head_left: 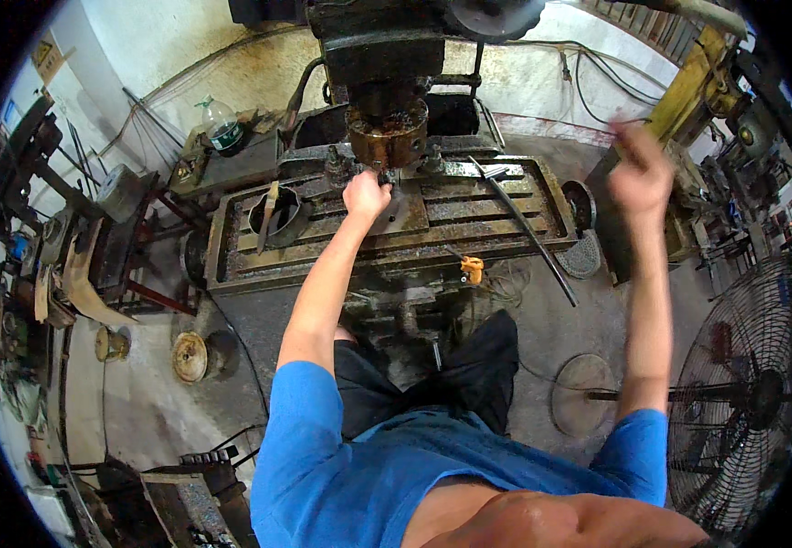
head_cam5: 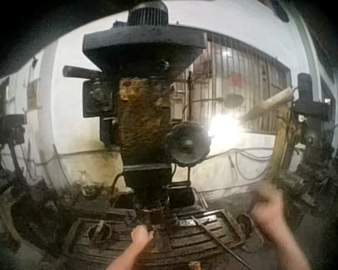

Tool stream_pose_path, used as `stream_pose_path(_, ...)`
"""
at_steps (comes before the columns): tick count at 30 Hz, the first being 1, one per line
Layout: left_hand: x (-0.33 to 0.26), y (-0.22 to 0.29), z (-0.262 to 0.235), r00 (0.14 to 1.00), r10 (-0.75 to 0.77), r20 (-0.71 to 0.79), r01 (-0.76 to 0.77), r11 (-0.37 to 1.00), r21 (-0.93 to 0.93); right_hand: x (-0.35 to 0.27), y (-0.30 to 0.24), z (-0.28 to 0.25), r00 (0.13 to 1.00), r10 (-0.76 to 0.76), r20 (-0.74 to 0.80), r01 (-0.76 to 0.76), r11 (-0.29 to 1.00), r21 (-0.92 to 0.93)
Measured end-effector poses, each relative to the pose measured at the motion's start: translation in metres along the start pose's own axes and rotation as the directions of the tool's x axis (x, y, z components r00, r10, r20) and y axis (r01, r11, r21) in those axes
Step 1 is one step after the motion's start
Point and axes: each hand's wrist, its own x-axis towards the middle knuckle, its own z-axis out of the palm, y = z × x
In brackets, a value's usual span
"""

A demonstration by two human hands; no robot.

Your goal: The person holds a metal workpiece on a milling machine, uses a brush to clean shavings, and picks up finished components from a tray by hand.

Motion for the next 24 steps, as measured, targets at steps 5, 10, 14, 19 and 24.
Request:
stream_pose_path(5, 0.002, 0.000, -0.008, 0.998, -0.044, 0.049, 0.048, 0.996, -0.077, 0.156, -0.114, -0.052, 0.976, 0.041, -0.212, 0.113, 0.740, 0.663)
stream_pose_path(10, 0.000, -0.001, -0.010, 0.995, -0.099, 0.026, 0.101, 0.987, -0.127, 0.093, -0.068, -0.054, 0.961, -0.129, -0.246, 0.265, 0.692, 0.672)
stream_pose_path(14, 0.006, 0.000, -0.005, 0.987, -0.136, 0.091, 0.142, 0.988, -0.067, 0.020, -0.045, -0.030, 0.934, -0.192, -0.302, 0.345, 0.703, 0.621)
stream_pose_path(19, 0.005, 0.004, 0.000, 0.995, -0.094, 0.022, 0.095, 0.992, -0.088, 0.036, -0.058, -0.038, 0.941, -0.169, -0.295, 0.316, 0.753, 0.577)
stream_pose_path(24, 0.002, -0.003, -0.003, 0.996, -0.090, 0.000, 0.090, 0.993, -0.081, 0.014, -0.045, -0.019, 0.924, -0.169, -0.344, 0.361, 0.685, 0.633)
